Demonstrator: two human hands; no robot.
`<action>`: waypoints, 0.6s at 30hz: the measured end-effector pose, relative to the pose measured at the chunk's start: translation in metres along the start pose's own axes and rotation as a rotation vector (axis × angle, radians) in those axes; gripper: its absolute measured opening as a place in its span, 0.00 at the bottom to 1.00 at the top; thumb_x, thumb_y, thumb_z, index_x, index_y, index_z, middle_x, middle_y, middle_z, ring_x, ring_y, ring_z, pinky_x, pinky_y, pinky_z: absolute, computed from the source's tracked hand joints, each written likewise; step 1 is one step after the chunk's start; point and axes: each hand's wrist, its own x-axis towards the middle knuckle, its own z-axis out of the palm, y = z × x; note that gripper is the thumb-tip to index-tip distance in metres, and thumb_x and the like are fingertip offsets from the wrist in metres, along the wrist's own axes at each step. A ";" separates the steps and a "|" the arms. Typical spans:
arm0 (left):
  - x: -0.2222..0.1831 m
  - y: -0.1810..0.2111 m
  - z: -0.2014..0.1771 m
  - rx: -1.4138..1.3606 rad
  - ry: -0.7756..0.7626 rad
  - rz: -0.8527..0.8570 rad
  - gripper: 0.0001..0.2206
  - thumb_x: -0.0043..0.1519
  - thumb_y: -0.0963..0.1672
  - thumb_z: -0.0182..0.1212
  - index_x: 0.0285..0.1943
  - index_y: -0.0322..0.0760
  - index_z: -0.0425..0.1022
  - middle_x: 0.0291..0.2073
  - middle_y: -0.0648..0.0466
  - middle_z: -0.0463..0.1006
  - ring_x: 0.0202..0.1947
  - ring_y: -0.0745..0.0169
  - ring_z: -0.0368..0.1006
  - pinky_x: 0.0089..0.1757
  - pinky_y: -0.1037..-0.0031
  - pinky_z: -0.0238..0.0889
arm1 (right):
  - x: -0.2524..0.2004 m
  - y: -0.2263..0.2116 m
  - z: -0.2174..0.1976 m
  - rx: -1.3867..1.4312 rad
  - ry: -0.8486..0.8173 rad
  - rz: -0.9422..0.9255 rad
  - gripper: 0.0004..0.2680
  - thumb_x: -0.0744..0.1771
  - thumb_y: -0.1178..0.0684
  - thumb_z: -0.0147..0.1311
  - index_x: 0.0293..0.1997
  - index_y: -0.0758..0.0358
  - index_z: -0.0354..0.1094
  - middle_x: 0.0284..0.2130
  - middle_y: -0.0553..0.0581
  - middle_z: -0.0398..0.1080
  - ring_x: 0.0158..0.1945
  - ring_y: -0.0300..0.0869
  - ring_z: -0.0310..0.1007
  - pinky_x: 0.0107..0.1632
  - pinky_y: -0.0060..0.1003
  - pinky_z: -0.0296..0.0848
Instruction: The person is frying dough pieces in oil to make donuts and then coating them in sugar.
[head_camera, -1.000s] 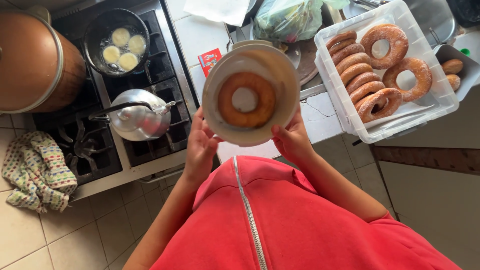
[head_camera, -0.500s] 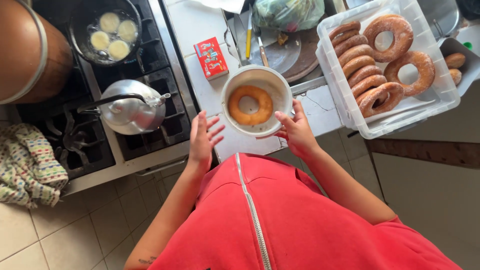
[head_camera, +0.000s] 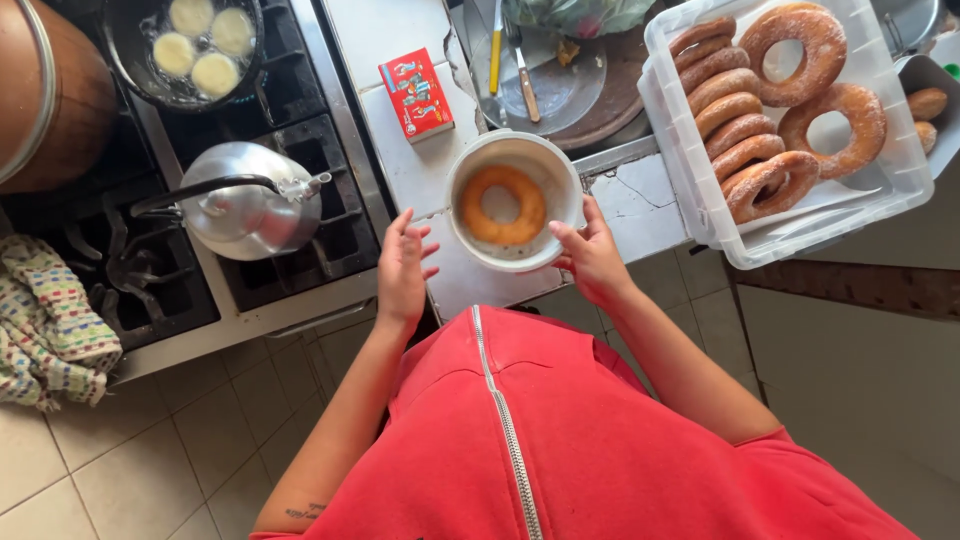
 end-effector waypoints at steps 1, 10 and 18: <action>0.001 -0.002 -0.004 -0.001 -0.001 -0.003 0.36 0.66 0.61 0.46 0.77 0.41 0.55 0.60 0.49 0.72 0.53 0.61 0.74 0.45 0.70 0.70 | 0.001 -0.002 -0.002 -0.001 0.003 0.002 0.19 0.69 0.57 0.53 0.69 0.54 0.52 0.42 0.57 0.74 0.38 0.40 0.80 0.39 0.37 0.82; 0.026 -0.009 0.000 -0.151 -0.003 0.073 0.40 0.64 0.64 0.39 0.79 0.42 0.51 0.67 0.46 0.69 0.62 0.56 0.70 0.54 0.66 0.64 | -0.010 -0.013 0.008 -0.119 -0.138 0.041 0.20 0.70 0.56 0.53 0.71 0.56 0.53 0.44 0.57 0.73 0.41 0.39 0.79 0.39 0.37 0.82; 0.066 -0.008 0.026 -0.604 0.334 0.333 0.35 0.68 0.64 0.33 0.78 0.46 0.55 0.68 0.46 0.71 0.66 0.53 0.68 0.57 0.63 0.59 | -0.030 -0.018 0.044 -0.068 -0.142 -0.005 0.19 0.69 0.55 0.53 0.67 0.55 0.51 0.48 0.58 0.71 0.43 0.41 0.79 0.41 0.39 0.84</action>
